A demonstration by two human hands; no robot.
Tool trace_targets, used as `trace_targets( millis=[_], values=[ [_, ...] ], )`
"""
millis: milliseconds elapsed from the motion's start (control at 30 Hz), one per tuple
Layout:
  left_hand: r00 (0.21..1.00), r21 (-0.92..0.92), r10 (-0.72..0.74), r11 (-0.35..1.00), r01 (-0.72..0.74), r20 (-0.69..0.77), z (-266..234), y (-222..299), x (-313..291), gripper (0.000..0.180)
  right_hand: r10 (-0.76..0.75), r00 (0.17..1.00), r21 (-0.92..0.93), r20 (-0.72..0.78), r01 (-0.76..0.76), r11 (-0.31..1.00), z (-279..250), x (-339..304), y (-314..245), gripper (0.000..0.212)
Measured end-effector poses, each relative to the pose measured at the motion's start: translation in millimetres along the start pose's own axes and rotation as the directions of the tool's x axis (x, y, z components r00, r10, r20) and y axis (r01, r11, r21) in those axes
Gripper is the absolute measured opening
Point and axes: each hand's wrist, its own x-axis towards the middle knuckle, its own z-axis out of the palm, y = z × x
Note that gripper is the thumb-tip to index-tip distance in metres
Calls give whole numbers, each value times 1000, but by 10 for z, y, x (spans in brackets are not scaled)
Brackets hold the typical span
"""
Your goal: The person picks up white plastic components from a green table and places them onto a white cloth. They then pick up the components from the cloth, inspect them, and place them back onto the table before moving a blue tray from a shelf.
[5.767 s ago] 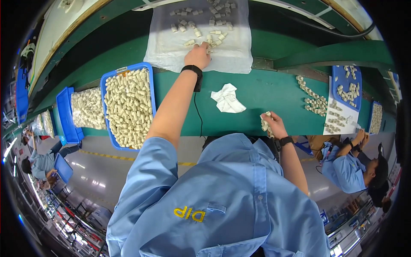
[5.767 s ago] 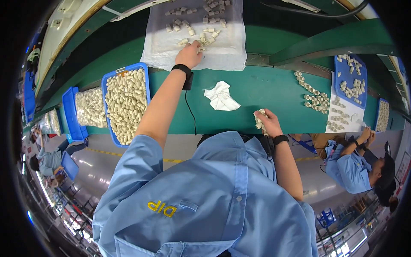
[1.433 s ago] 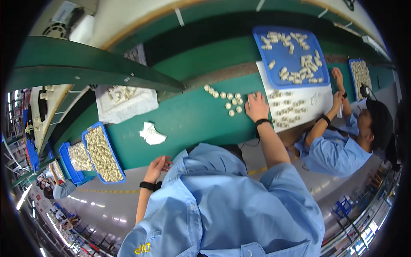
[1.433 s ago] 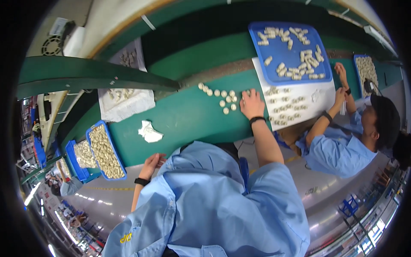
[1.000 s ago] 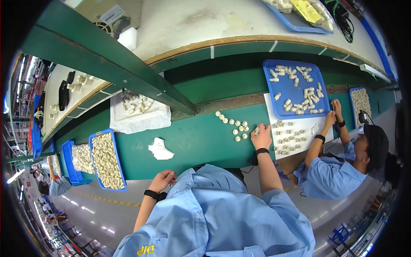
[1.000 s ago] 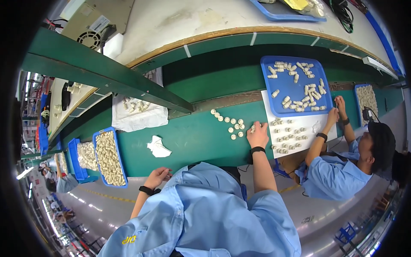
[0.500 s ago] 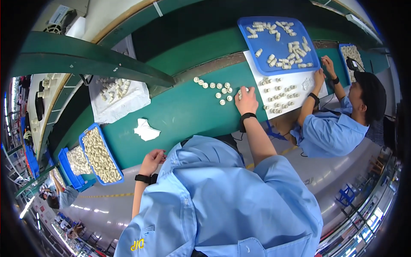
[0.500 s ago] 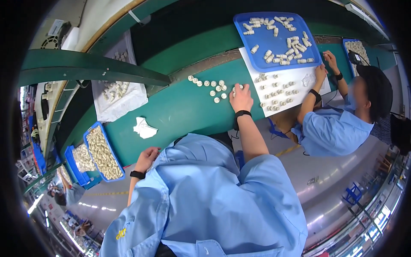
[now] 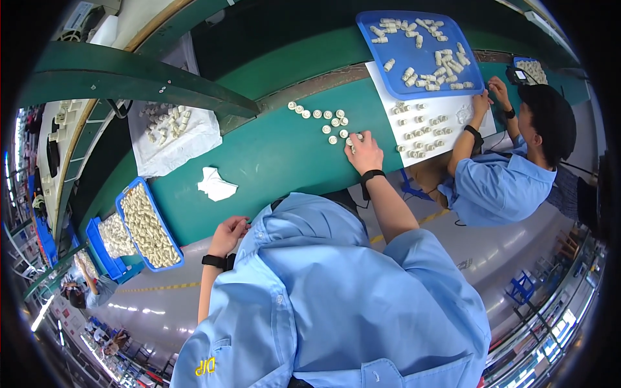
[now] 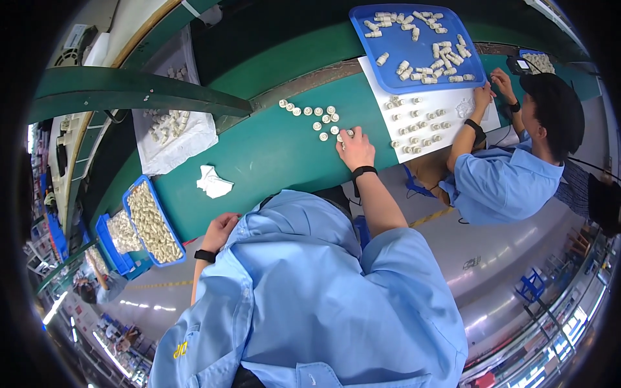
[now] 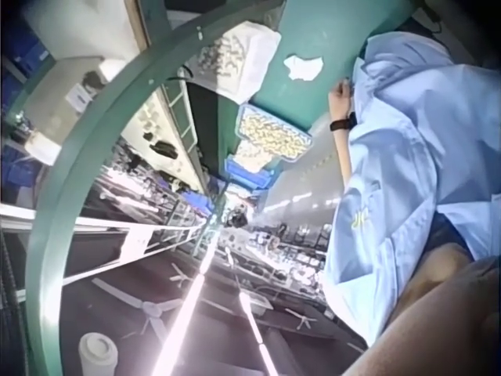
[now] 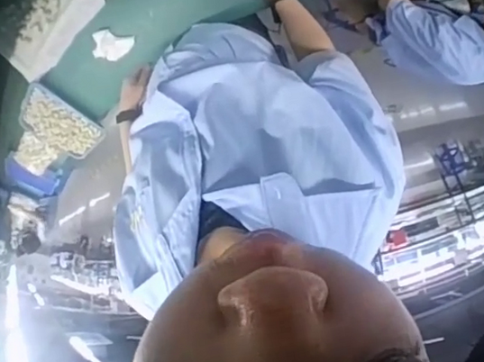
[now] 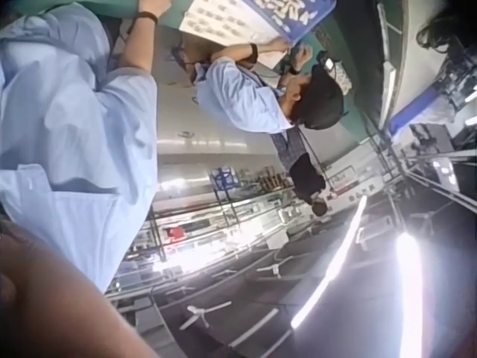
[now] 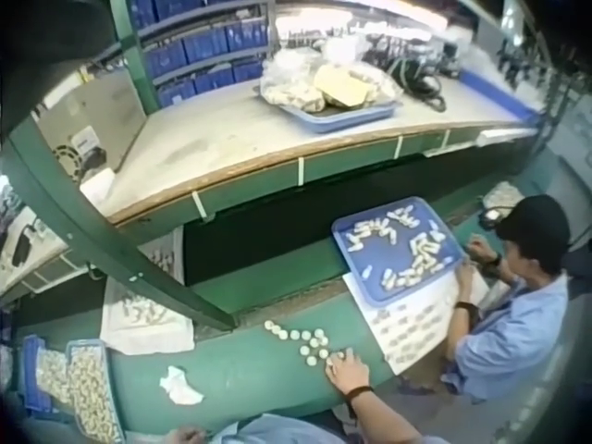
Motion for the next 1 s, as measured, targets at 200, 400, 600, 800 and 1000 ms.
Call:
trace_targets(
  millis=[200,400,600,800,1000],
  values=[
    [1000,-25,-8,1000,8,4,-6,-22,-38,21,28,998,58,52,-31,998,34,-197,-23,25],
    [999,-6,-36,999,36,0,0,-38,-86,22,158,987,177,39,-162,971,-10,-250,-101,24],
    [999,-24,-49,998,49,17,-4,-36,-48,22,421,904,554,-73,-314,771,172,-71,103,22],
    [996,-63,-86,994,87,7,5,23,-61,23,345,669,750,658,-541,-382,-298,96,110,22],
    [995,-144,-102,984,102,6,-14,-104,-35,24,-136,825,546,548,-476,-689,-590,142,-157,23]
  ],
)
